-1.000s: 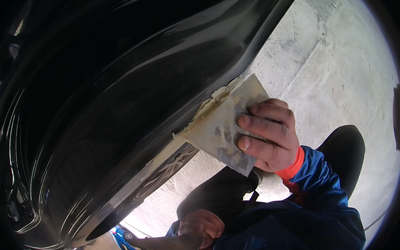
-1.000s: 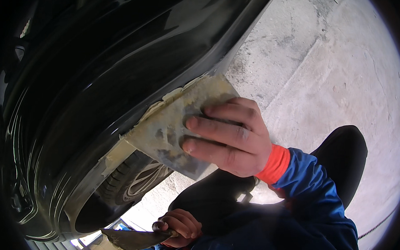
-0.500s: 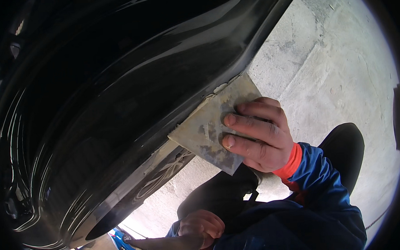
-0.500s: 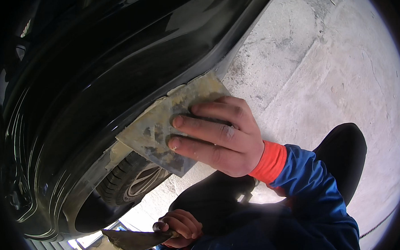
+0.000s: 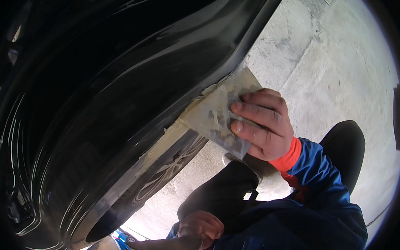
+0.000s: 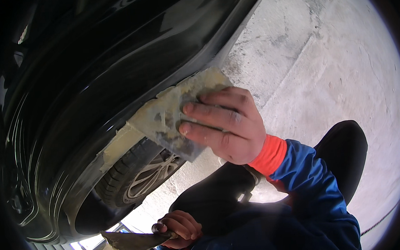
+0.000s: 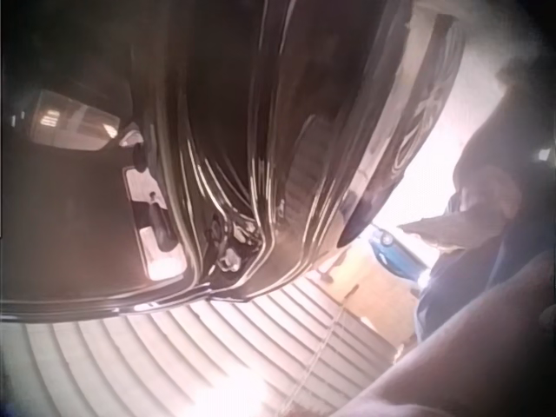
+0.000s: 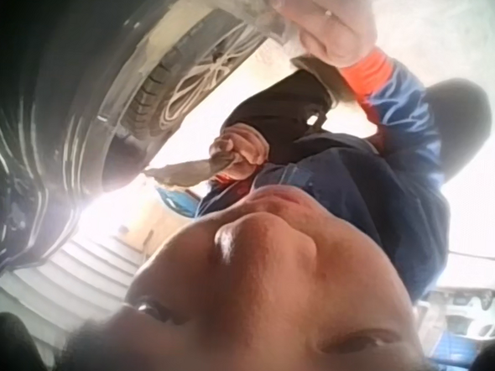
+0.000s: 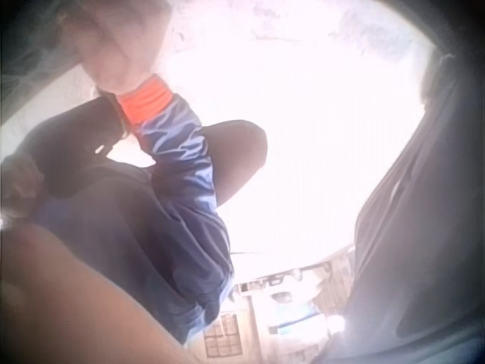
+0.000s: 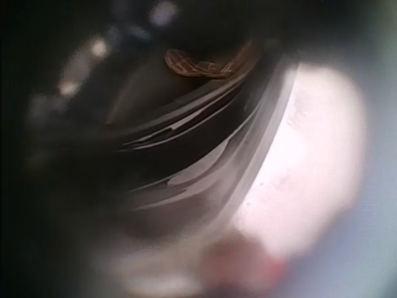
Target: The person applies a beige body filler to a damaged area on the lower side of a black car using a putty knife. They repeatedly spread and smooth the filler over the wheel arch area, working to level the surface.
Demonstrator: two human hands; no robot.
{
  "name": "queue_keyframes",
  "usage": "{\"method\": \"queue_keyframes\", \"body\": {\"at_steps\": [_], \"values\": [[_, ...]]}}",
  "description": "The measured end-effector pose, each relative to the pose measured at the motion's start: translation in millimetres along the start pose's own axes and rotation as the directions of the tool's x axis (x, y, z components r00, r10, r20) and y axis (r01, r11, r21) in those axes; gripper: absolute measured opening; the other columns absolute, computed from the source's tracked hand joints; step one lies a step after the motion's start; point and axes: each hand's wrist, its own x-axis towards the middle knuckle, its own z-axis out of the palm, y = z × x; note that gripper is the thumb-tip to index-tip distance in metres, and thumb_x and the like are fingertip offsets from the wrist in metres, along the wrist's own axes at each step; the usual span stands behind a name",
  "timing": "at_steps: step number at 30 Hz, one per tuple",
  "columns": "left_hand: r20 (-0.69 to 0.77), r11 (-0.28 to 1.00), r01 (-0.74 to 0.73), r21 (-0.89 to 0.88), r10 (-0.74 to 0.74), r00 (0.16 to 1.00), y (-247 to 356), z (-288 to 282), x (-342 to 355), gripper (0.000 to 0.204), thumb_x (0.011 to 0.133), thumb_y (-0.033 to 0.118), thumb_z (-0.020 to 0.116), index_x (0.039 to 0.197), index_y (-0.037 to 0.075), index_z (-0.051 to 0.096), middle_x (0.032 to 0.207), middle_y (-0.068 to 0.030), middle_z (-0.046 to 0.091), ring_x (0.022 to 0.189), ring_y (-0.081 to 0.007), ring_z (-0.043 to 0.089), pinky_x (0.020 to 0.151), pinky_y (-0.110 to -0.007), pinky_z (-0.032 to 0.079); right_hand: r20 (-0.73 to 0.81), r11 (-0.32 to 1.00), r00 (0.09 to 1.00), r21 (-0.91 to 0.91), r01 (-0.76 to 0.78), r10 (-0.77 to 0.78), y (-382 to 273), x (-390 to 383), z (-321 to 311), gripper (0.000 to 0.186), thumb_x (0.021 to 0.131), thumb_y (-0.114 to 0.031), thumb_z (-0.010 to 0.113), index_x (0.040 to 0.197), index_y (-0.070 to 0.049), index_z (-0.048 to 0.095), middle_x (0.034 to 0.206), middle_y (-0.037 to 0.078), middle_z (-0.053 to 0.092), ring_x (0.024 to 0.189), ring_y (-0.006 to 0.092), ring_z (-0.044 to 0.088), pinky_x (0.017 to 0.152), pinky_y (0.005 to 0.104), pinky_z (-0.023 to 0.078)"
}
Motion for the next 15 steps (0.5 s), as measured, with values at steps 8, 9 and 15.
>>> {"method": "queue_keyframes", "body": {"at_steps": [8,9,15], "values": [[-0.015,1.000,0.005,-0.007,-0.005,1.000,-0.6,-1.4,-4.0,0.046,0.108,0.033,0.037,0.135,-0.004,0.048,0.062,-0.0136,0.059,0.040,-0.0212,0.056,0.032,-0.033,0.048,0.009,0.999,1.000,0.048,-0.016,0.016,3.5,-7.6,2.6,0.043,0.069,-0.001,0.073,0.111,-0.010,0.075,0.120,0.009,0.069,0.101,0.0275,0.062,0.084,0.0374,0.052],[-0.005,1.000,0.012,-0.006,-0.012,1.000,0.1,-2.1,-4.6,0.047,0.108,0.033,0.037,0.135,-0.004,0.048,0.062,-0.0136,0.059,0.040,-0.0212,0.056,0.032,-0.034,0.048,-0.004,0.999,1.000,0.039,-0.006,0.006,5.1,-8.2,2.0,0.043,0.069,-0.001,0.073,0.111,-0.010,0.075,0.120,0.009,0.069,0.101,0.0277,0.062,0.084,0.0373,0.052],[0.025,1.000,0.011,-0.024,-0.011,1.000,-0.3,-4.2,-4.3,0.047,0.109,0.032,0.036,0.137,-0.004,0.047,0.063,-0.0133,0.059,0.040,-0.0209,0.056,0.033,-0.034,0.049,-0.005,1.000,1.000,0.022,0.004,-0.003,14.7,-10.1,3.7,0.042,0.070,0.000,0.072,0.111,-0.009,0.075,0.119,0.010,0.069,0.100,0.0288,0.062,0.084,0.0377,0.052]]}}
